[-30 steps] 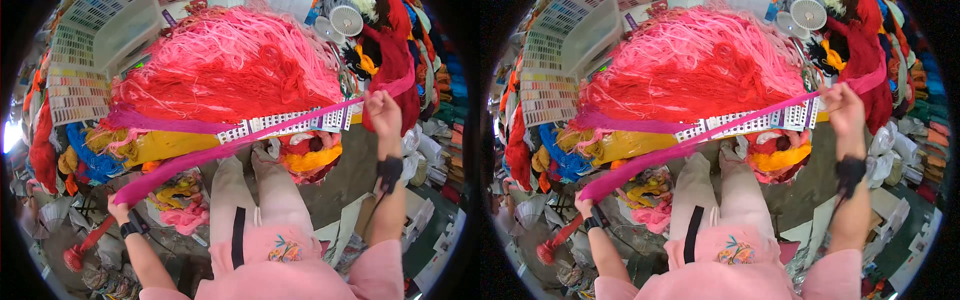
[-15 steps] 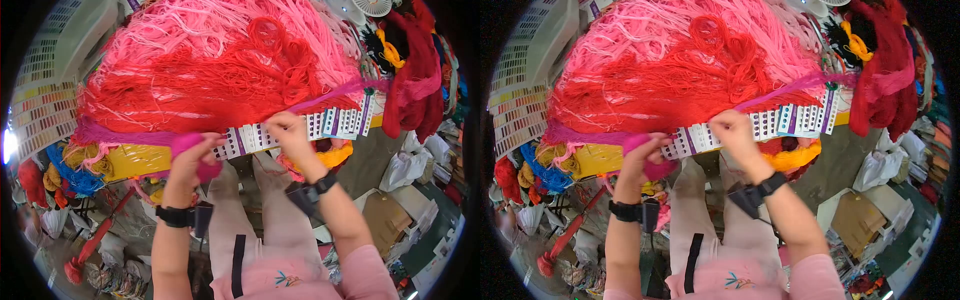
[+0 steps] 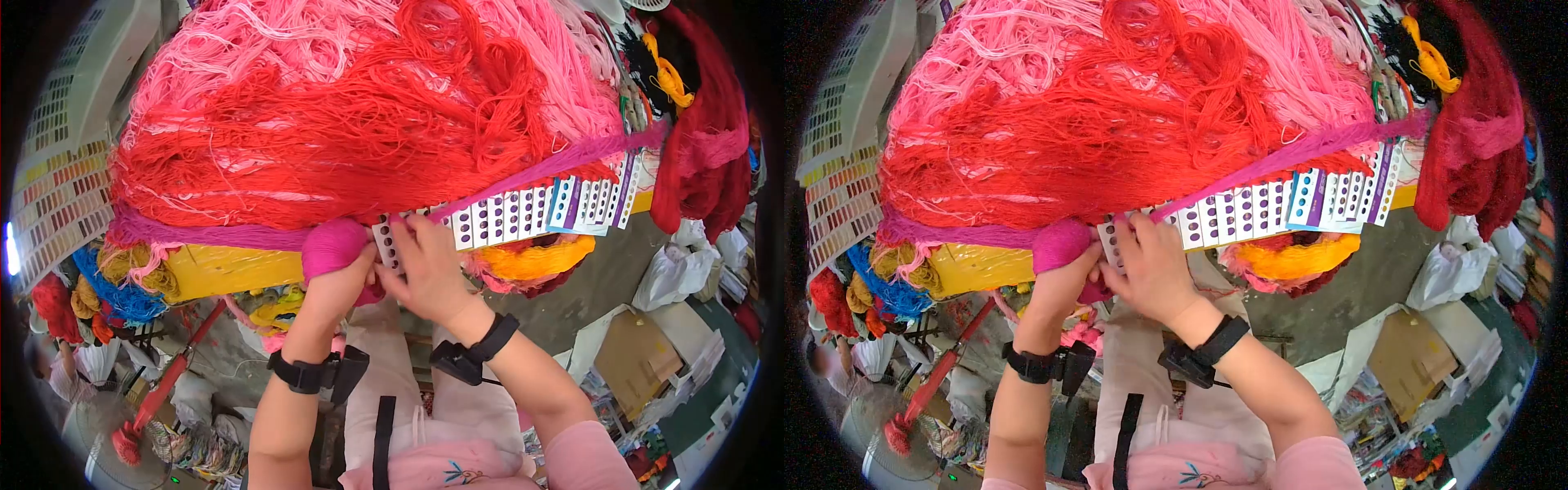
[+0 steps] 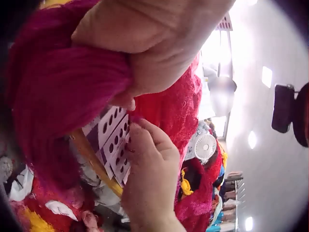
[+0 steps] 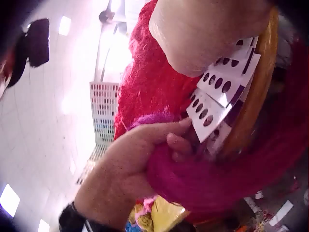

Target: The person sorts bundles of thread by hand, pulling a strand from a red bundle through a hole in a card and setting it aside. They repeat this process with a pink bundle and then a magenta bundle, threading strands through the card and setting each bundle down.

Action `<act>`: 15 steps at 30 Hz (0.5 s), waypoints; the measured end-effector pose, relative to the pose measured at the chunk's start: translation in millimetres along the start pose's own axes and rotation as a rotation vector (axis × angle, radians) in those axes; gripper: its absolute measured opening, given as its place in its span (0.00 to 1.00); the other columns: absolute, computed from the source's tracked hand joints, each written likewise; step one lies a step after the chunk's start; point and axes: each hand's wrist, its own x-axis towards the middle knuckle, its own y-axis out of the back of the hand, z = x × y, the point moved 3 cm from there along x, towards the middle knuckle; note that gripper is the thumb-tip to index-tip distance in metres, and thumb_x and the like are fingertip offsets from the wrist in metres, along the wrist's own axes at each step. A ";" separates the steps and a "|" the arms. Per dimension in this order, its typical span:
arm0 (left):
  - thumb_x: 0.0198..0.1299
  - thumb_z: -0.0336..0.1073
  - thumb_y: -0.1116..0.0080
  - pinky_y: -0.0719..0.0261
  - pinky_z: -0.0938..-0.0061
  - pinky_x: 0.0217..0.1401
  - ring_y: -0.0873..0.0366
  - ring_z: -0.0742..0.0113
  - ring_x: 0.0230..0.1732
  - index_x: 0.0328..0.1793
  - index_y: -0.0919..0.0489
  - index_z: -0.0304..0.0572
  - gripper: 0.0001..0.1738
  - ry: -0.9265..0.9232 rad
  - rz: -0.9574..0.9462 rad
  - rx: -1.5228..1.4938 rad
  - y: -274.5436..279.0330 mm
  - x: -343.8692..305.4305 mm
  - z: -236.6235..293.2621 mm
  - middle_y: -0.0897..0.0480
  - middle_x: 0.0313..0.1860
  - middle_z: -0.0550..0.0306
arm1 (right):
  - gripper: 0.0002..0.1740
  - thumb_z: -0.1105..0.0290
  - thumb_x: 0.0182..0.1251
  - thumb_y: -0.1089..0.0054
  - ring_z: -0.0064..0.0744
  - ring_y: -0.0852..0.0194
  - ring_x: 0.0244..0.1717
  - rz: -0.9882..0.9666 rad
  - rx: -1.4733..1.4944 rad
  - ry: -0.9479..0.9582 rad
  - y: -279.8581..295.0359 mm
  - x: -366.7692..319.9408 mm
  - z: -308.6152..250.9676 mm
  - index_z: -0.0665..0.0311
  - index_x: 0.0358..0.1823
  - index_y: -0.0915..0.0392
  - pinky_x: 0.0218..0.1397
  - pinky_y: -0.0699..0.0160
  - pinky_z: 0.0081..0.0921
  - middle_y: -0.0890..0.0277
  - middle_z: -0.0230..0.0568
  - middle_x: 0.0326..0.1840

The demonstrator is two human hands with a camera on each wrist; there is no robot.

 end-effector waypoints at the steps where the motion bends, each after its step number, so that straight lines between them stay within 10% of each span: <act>1: 0.53 0.29 0.51 0.39 0.83 0.19 0.36 0.78 0.16 0.27 0.28 0.39 0.03 -0.003 0.002 0.000 -1.2 0.3 1.2 0.30 0.17 0.65 | 0.21 0.67 0.40 0.45 0.44 0.40 0.35 -0.051 -0.044 0.014 3.2 -0.4 -6.4 0.66 0.40 0.31 0.38 0.41 0.35 0.38 0.46 0.41; 15: 0.49 0.32 0.45 0.41 0.85 0.18 0.37 0.80 0.16 0.26 0.27 0.40 0.05 0.088 0.054 -0.307 20.4 -5.3 9.3 0.30 0.17 0.65 | 0.17 0.72 0.34 0.45 0.46 0.32 0.34 -0.003 0.309 -0.137 5.0 5.6 10.3 0.70 0.31 0.27 0.37 0.31 0.33 0.33 0.47 0.34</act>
